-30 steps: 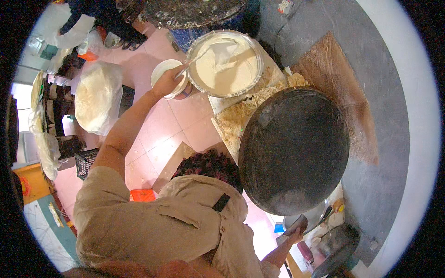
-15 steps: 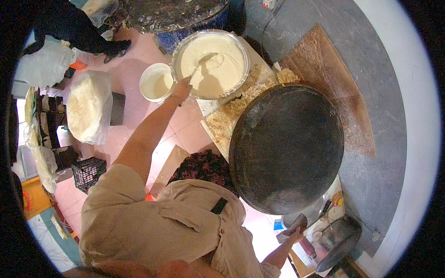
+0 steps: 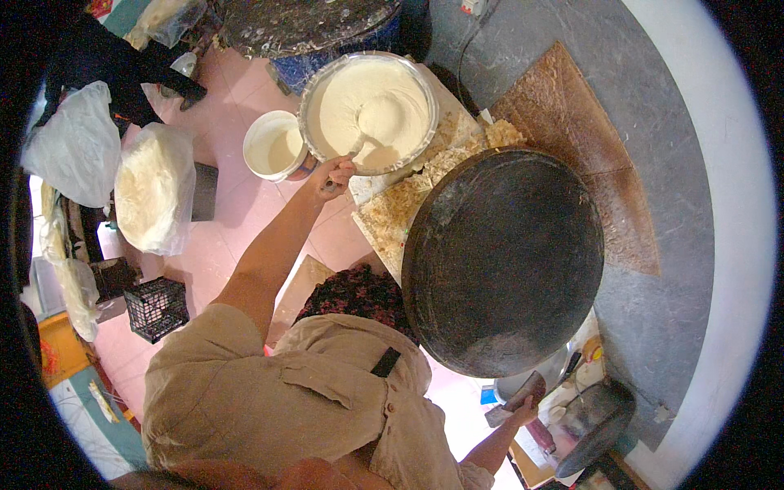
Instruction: The person ladles batter onto a large round griddle, spreads it into a thin circle using a wooden tool, then uses a blue plastic scraper to lift and remove the cooked crepe. The process is repeated with a second crepe.
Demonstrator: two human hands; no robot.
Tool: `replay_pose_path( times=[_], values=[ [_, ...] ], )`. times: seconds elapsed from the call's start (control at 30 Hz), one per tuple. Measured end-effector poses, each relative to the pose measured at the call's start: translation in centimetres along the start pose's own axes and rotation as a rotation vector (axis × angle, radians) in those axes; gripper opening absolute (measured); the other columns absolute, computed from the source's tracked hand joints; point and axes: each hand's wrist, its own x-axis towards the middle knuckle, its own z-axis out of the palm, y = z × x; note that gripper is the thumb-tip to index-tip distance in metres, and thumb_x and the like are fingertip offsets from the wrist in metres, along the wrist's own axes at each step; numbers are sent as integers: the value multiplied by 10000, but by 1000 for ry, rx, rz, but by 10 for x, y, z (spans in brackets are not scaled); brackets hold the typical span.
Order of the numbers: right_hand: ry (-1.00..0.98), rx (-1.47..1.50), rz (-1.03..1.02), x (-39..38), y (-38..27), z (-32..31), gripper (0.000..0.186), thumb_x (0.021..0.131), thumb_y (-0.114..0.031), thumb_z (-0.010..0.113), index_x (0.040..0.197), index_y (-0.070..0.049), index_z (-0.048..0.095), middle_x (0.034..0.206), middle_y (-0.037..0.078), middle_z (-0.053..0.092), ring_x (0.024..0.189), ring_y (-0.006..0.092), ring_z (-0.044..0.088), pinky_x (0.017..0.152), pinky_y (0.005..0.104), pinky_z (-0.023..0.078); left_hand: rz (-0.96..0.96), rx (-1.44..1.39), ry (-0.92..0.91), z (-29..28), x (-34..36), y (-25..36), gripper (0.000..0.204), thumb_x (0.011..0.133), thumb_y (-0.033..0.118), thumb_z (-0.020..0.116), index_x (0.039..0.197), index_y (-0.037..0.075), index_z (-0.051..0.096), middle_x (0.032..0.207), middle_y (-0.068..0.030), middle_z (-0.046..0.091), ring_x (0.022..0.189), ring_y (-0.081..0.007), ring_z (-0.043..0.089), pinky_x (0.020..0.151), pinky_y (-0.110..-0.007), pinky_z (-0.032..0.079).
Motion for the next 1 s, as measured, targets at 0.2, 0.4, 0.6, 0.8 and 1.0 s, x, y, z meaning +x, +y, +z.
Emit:
replay_pose_path(
  times=[0.2,0.4,0.6,0.8,1.0],
  values=[
    [58,-22,12,5,-23,-6,535,804,-350,729,1029,127,635,972,265,674,838,384,644,769,445,509,-84,-181,-163,13,-16,-9,364,1038,264,329,753,51,405,508,8,377,338,-56,350,329,-183,375],
    [34,47,-163,-1,-69,-7,580,796,-414,725,1020,116,645,912,250,684,787,384,641,734,432,510,-91,-107,-235,27,-41,-7,370,1046,275,301,756,61,387,509,7,343,328,-66,342,317,-198,375],
    [27,46,-143,25,-50,6,544,816,-384,712,1036,109,649,894,236,690,771,354,641,719,415,511,63,63,-97,93,-83,-14,373,1048,258,302,741,62,384,570,9,396,334,-35,353,288,-185,351],
    [54,148,-199,42,-52,20,518,832,-322,699,1126,98,625,1019,240,678,869,316,641,799,380,501,102,171,-224,150,-118,-12,167,1028,192,380,894,93,382,650,24,400,344,-17,331,258,-163,299],
    [-26,266,-160,55,-64,17,636,822,-403,694,1199,96,581,1188,264,610,1047,347,612,926,383,462,259,438,-320,224,-160,-22,226,1034,236,365,848,117,413,594,32,368,318,-27,330,251,-164,298]
  ],
)
